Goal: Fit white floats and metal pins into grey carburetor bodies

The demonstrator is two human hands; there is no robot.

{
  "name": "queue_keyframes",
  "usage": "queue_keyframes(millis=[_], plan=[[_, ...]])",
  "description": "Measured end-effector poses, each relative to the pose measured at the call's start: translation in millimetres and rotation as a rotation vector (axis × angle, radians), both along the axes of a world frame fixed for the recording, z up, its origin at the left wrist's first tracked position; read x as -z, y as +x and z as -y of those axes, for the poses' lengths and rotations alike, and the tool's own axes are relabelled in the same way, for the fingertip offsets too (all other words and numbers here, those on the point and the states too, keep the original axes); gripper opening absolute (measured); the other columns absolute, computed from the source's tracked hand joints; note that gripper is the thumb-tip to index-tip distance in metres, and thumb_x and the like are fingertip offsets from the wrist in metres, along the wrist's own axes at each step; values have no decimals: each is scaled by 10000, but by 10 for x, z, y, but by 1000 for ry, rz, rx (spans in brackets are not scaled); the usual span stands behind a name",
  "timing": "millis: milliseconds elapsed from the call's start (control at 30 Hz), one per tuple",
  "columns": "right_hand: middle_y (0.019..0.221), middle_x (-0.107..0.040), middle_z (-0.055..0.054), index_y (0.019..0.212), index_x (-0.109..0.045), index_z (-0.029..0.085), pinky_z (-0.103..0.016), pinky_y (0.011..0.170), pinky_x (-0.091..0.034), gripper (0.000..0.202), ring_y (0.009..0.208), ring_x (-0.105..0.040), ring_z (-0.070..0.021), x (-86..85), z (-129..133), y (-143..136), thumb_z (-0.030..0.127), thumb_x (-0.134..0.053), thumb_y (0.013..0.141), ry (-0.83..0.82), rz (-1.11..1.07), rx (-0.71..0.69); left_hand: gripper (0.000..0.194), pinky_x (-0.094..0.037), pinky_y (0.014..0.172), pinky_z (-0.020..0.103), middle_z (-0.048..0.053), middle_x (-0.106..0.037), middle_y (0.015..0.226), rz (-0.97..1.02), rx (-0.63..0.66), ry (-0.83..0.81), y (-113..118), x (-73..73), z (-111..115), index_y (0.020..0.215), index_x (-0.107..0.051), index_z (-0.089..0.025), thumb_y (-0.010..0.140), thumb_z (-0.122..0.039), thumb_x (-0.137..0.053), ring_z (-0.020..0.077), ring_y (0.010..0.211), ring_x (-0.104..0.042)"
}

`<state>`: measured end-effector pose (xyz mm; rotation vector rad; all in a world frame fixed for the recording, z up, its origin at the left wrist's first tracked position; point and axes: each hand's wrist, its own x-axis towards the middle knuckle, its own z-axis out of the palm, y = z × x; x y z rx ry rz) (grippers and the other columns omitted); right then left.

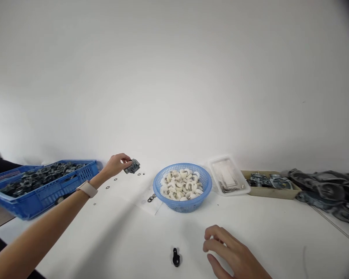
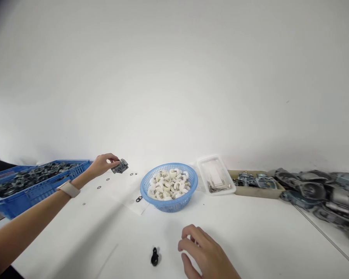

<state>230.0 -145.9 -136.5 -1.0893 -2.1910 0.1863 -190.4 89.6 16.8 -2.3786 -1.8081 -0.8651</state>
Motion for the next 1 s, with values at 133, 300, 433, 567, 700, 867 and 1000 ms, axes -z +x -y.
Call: queue_keyframes(millis=[133,300,433,567,700,867,1000], plan=[[1116,-661,-34,1024,-631,291,-323,897,-572,102,992,-682,-209,-133,31,14,259,-560,959,-225,-286,58,307,-499,748,295,50,-737,963,73,309,-57,655,-97,592,920,-740,-191,884,-490,-686,214,879,-658],[1327,-605,-70,1268,-588,323,-468,1074,-484,441,1228,-593,-295,-165,12,71,471,-714,872,-500,-654,-16,304,-500,696,261,47,-734,928,157,609,-222,1438,125,1296,907,-749,-187,907,-480,-668,179,817,-665],[1434,-556,-92,1448,-476,322,-503,1160,-388,802,1313,-548,-303,-193,-23,81,508,-840,758,-592,-871,-294,154,-455,692,255,34,-714,892,248,769,-285,1856,200,1699,870,-759,-196,867,-349,-739,157,807,-617],[1398,-603,-94,1428,-534,287,-489,1133,-402,828,1297,-566,-312,-283,5,41,442,-907,705,-646,-942,-456,58,-417,700,261,13,-696,847,297,837,-283,2078,93,1861,855,-774,-209,848,-262,-752,146,797,-585],[1289,-675,-94,1318,-635,259,-460,1059,-459,705,1204,-624,-307,-346,42,0,475,-902,702,-622,-1062,-432,52,-405,684,260,7,-690,833,319,819,-251,2197,-1,1853,828,-755,-199,837,-250,-750,143,782,-574],[1150,-735,-77,1216,-691,258,-414,967,-516,573,1049,-681,-262,-294,9,-25,487,-890,730,-613,-1179,-328,78,-414,688,263,11,-694,836,331,785,-235,2267,-13,1813,817,-748,-194,832,-271,-743,150,791,-581],[1250,-718,-98,1253,-682,262,-460,1035,-487,665,1166,-657,-302,-201,-12,-104,573,-891,704,-597,-1278,-345,88,-410,671,260,14,-681,838,370,801,-236,2309,3,1782,824,-751,-191,827,-279,-750,149,783,-574]])
